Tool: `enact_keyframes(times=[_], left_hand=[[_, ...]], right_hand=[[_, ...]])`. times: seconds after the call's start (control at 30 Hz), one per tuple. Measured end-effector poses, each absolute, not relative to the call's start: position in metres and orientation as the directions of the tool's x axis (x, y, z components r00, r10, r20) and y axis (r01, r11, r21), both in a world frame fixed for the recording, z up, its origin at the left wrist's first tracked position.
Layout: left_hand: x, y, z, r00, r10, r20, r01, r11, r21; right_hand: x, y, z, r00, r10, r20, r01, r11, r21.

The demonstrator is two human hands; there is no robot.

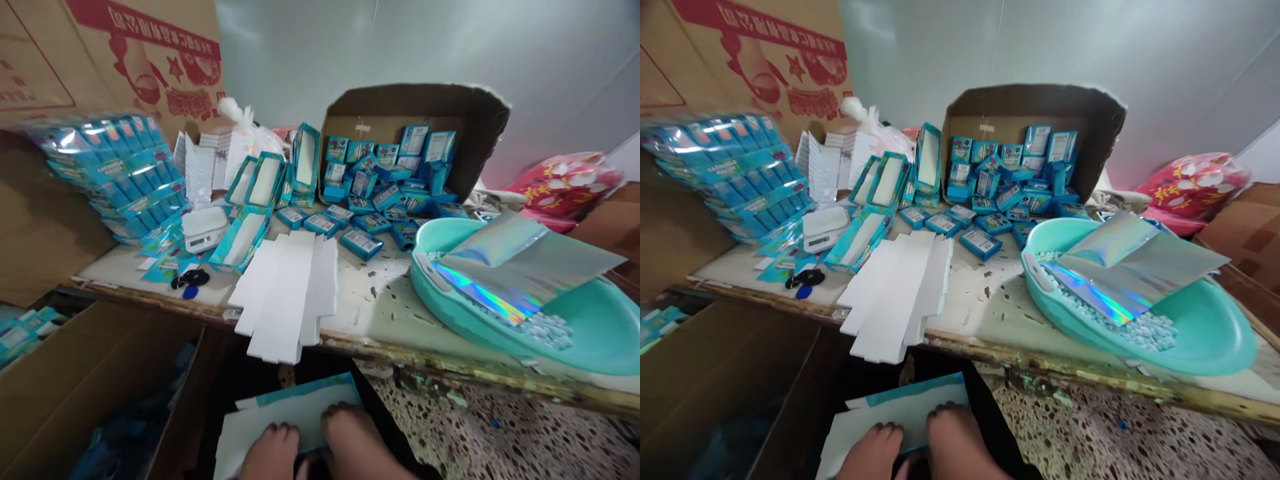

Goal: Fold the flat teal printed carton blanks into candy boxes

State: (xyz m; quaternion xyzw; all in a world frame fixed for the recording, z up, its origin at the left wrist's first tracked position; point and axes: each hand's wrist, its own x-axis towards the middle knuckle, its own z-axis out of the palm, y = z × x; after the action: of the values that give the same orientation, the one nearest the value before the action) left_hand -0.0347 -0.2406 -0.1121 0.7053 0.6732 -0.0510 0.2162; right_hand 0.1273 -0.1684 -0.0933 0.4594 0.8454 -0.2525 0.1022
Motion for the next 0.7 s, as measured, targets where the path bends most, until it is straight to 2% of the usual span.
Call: enact_keyframes(times=[0.1, 0.23, 0.47, 0.53, 0.7], left_hand=[[-0.030, -0.240, -0.091, 0.084, 0.904, -0.419, 0.960, 0.039, 0.277], [-0.026, -0.242, -0.082, 0.067, 0.879, -0.471, 0.962, 0.068, 0.263], [-0.043, -0.252, -0.078, -0.008, 0.915, -0.404, 0.979, 0.090, 0.184], [-0.050, -0.254, -0.078, 0.012, 0.917, -0.398, 0.984, 0.060, 0.167], [-0.059, -0.254, -0.084, 0.187, 0.892, -0.412, 0.972, -0.109, 0.206]], right_hand=[[0.132, -0.176, -0.070, -0.547, 0.716, -0.434, 0.837, 0.459, -0.297], [0.136, -0.180, -0.058, -0.563, 0.679, -0.471, 0.826, 0.476, -0.301], [0.141, -0.175, -0.059, -0.530, 0.693, -0.488, 0.847, 0.460, -0.266], [0.142, -0.174, -0.059, -0.529, 0.694, -0.489, 0.847, 0.461, -0.263], [0.143, -0.176, -0.063, -0.544, 0.689, -0.479, 0.838, 0.478, -0.263]])
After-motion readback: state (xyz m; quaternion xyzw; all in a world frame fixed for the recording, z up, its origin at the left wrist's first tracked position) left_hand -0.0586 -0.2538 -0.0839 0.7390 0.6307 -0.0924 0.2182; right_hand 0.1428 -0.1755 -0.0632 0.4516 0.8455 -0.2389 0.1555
